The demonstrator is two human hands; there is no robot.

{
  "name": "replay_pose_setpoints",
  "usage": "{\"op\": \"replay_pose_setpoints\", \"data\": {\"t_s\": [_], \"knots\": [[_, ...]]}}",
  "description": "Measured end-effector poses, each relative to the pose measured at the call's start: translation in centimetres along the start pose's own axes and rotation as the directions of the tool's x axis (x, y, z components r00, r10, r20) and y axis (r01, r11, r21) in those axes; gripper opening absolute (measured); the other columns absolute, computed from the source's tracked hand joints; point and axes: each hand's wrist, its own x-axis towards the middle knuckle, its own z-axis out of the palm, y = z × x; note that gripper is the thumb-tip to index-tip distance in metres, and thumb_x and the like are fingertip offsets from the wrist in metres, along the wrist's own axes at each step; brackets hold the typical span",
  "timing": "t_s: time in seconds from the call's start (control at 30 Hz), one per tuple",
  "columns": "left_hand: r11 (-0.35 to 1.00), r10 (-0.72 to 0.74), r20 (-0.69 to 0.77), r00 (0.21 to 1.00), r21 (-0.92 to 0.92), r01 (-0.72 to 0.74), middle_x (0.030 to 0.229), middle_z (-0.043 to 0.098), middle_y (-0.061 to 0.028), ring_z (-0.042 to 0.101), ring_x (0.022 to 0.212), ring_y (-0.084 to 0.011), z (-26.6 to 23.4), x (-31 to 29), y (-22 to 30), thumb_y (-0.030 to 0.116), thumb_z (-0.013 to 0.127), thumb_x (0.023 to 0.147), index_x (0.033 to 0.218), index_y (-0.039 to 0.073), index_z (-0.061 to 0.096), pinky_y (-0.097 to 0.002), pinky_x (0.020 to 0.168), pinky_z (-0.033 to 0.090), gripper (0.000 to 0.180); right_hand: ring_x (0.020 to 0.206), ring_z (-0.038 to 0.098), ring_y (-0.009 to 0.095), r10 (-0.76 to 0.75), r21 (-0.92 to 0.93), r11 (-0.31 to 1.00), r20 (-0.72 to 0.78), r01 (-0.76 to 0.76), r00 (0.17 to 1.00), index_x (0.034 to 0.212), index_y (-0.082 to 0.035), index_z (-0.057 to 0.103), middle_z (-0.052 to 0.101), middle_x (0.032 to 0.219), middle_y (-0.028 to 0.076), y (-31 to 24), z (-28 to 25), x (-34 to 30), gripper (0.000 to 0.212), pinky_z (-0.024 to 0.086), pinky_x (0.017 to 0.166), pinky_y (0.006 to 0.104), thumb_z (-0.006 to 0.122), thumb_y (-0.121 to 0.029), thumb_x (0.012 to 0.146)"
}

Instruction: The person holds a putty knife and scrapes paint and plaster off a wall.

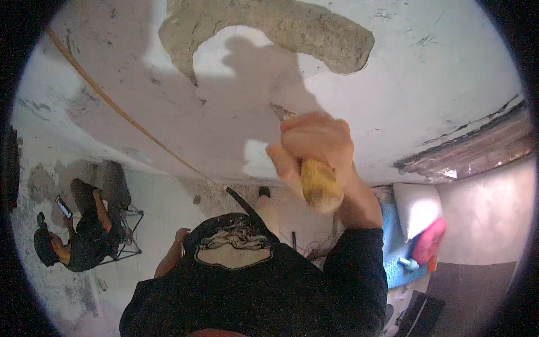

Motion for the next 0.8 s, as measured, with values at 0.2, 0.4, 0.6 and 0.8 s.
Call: {"op": "replay_pose_setpoints", "data": {"t_s": [0.2, 0.4, 0.6, 0.8], "knots": [[0.943, 0.124, 0.037, 0.992, 0.307, -0.13, 0.092, 0.065, -0.0127, 0.064, 0.078, -0.0234, -2.3, 1.7, -2.9, 0.022, 0.06, 0.081, 0.104, 0.008, 0.064, -0.036, 0.07, 0.052, 0.027, 0.045, 0.049, 0.028, -0.036, 0.002, 0.999, -0.013, 0.036, 0.999, 0.05, -0.003, 0.044, 0.039, 0.047, 0.01, -0.5, -0.6, -0.1, 0.024, 0.044, 0.051, 0.0337, 0.061, 0.003, 0.066], [0.949, -0.187, 0.017, 0.982, -0.254, 0.185, 0.082, 0.063, -0.0124, 0.061, 0.079, -0.0229, -1.2, 0.7, -1.1, 0.022, 0.056, 0.083, 0.104, 0.008, 0.062, -0.0381, 0.07, 0.05, 0.026, 0.037, 0.029, 0.022, 0.017, 0.148, 0.989, 0.086, -0.029, 0.996, 0.048, 0.0, 0.035, 0.028, 0.045, 0.007, 1.8, -0.7, -0.3, 0.031, 0.025, 0.037, 0.0332, 0.057, 0.004, 0.068], [0.693, 0.399, 0.139, 0.906, 0.602, -0.397, 0.088, 0.065, -0.0121, 0.061, 0.087, -0.0271, -4.6, 4.3, -10.6, 0.026, 0.061, 0.078, 0.097, 0.01, 0.066, -0.0391, 0.076, 0.05, 0.025, 0.055, 0.055, 0.022, 0.179, -0.251, 0.958, 0.15, -0.138, 0.972, 0.055, -0.001, 0.051, 0.053, 0.056, 0.01, 1.0, -1.4, -2.2, 0.022, 0.046, 0.058, 0.0298, 0.06, -0.014, 0.069], [0.989, -0.144, -0.051, 0.988, -0.024, 0.143, 0.106, 0.063, -0.0143, 0.06, 0.099, -0.0281, 0.4, 0.1, -0.9, 0.025, 0.059, 0.079, 0.108, 0.009, 0.064, -0.0381, 0.085, 0.049, 0.033, 0.057, 0.058, 0.024, 0.265, -0.045, 0.964, 0.079, -0.262, 0.961, 0.053, 0.003, 0.05, 0.053, 0.053, 0.01, 0.5, -0.7, -2.0, 0.027, 0.045, 0.057, 0.0311, 0.061, -0.018, 0.066]]}}
